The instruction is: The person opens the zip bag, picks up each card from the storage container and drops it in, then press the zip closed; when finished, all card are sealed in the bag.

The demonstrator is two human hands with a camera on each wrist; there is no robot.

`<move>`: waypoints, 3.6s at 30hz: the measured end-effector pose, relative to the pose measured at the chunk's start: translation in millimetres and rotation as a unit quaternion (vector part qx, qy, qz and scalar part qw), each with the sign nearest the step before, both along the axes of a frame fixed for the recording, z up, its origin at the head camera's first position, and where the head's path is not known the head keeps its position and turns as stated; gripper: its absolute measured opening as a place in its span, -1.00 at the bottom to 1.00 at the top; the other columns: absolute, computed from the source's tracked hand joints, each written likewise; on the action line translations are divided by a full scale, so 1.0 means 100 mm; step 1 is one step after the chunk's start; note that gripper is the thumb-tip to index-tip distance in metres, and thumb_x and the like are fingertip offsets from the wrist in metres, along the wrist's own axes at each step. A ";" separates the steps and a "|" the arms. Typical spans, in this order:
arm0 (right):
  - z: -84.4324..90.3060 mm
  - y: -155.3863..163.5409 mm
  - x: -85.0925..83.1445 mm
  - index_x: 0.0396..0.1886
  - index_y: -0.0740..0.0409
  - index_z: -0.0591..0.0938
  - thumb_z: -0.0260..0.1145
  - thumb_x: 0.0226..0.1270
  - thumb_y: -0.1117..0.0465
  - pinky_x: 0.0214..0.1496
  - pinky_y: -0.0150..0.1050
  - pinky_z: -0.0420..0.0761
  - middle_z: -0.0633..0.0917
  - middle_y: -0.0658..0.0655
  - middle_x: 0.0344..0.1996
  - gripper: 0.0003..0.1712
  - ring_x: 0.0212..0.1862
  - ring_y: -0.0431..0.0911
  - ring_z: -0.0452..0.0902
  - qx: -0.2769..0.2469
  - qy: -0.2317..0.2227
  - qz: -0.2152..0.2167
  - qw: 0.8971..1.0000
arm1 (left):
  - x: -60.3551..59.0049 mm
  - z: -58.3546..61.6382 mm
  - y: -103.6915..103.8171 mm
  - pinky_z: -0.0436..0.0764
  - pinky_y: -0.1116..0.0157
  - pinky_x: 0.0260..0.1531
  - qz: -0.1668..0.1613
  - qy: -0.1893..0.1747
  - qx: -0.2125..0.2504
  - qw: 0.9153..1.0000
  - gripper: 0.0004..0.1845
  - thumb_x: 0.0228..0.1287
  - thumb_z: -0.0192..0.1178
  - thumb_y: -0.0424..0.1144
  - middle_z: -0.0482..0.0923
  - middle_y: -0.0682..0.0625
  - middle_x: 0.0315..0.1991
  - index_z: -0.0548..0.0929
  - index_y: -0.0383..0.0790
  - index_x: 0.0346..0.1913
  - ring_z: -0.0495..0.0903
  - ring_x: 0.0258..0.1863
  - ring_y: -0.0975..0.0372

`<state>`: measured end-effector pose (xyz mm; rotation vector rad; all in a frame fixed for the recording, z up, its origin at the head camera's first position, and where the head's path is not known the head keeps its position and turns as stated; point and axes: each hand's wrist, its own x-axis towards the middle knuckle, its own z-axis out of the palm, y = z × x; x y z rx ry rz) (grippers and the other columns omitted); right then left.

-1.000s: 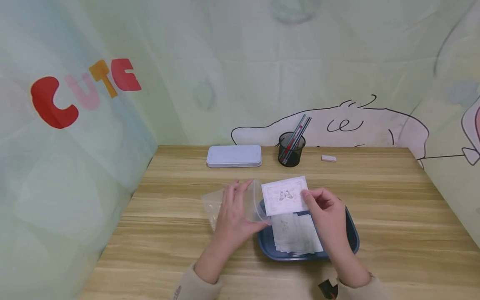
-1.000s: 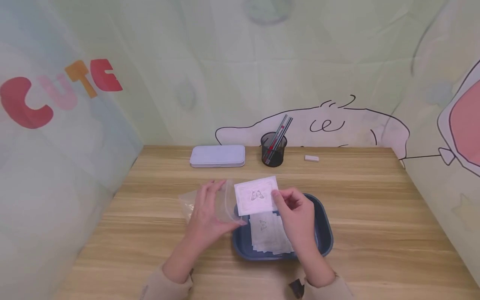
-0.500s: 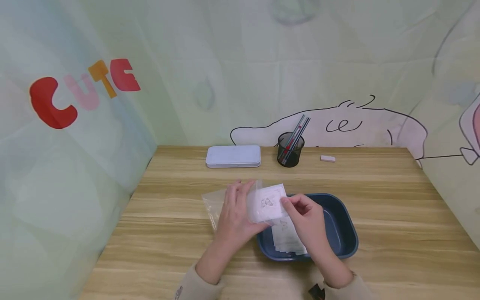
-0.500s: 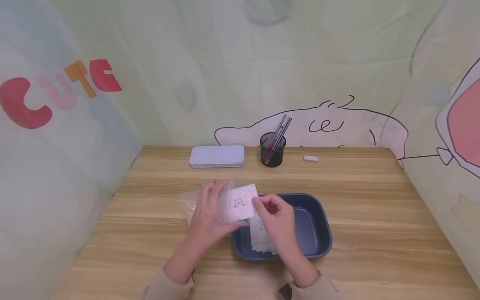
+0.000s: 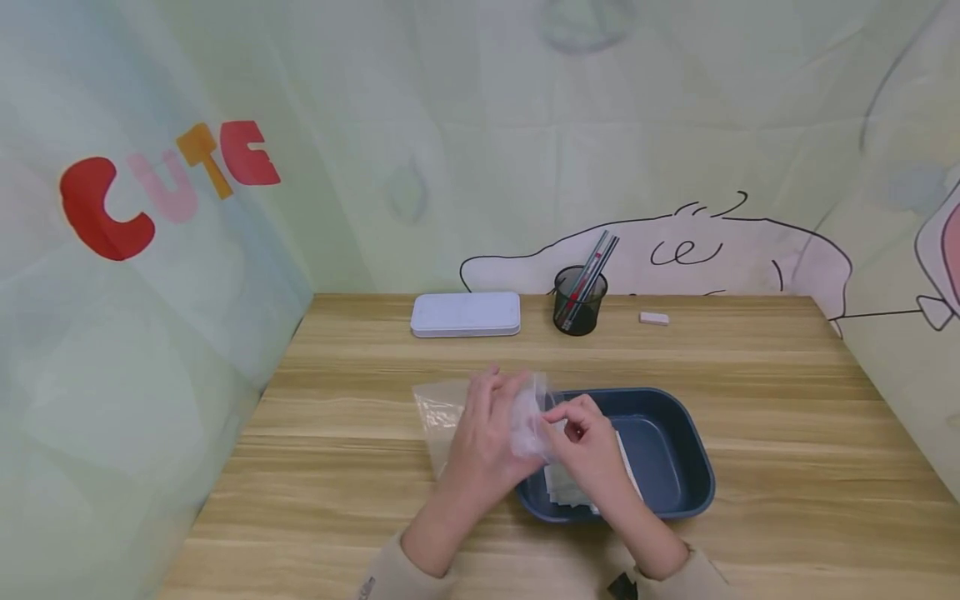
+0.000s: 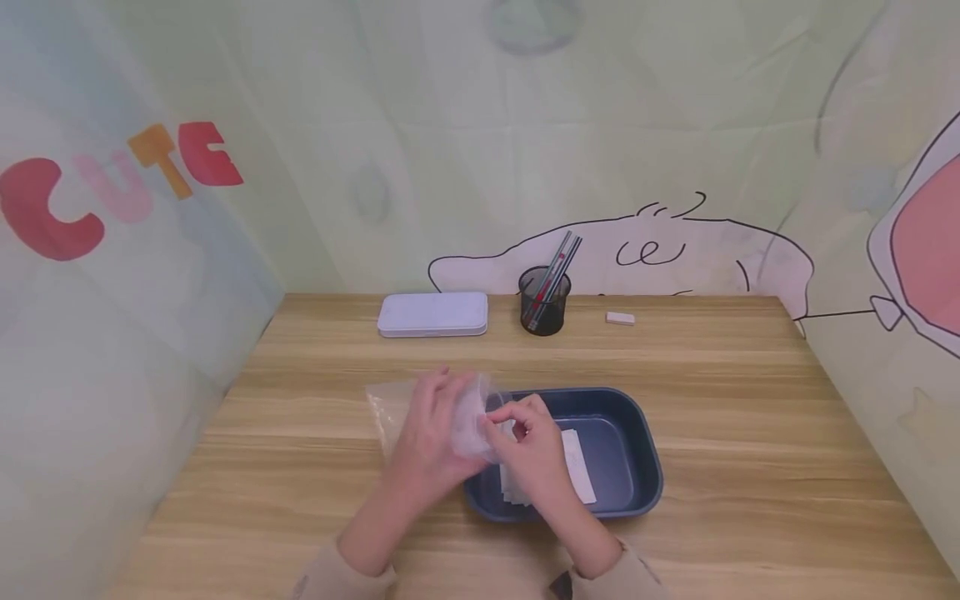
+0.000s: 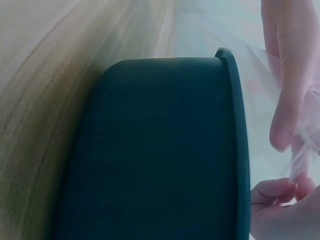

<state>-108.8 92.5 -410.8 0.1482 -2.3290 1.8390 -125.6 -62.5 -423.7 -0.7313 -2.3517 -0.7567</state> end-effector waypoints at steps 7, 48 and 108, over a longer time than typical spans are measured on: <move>-0.21 0.01 -0.09 -0.51 0.06 0.75 0.51 -0.06 0.30 -0.46 -0.32 0.24 0.35 0.09 -0.47 -0.91 -0.41 -0.06 0.24 0.066 -0.014 0.019 0.998 | 0.05 0.00 0.05 0.10 0.00 0.34 -0.015 0.035 -0.026 0.999 0.02 -0.35 0.61 -0.02 0.38 -0.21 0.07 0.39 -0.30 0.27 0.27 0.28 -0.09; -0.25 0.72 -0.23 -0.02 0.06 0.66 0.47 0.14 0.04 -0.36 -0.22 0.48 0.55 0.14 -0.16 -0.58 -0.30 -0.07 0.43 0.270 -0.106 0.133 0.948 | 0.03 0.03 -0.26 0.32 0.09 0.25 0.050 -0.061 0.041 0.996 0.12 -0.47 0.64 0.10 0.29 -0.15 0.14 0.36 -0.17 0.29 0.24 0.28 -0.02; -0.37 0.75 -0.32 -0.17 0.01 0.68 0.51 0.07 0.16 -0.49 -0.27 0.46 0.63 0.02 -0.32 -0.70 -0.44 -0.13 0.40 0.349 -0.073 0.062 0.932 | 0.06 -0.04 -0.34 0.23 0.11 0.30 0.054 -0.045 0.038 0.997 0.14 -0.51 0.64 0.11 0.30 -0.21 0.14 0.37 -0.23 0.29 0.24 0.29 -0.04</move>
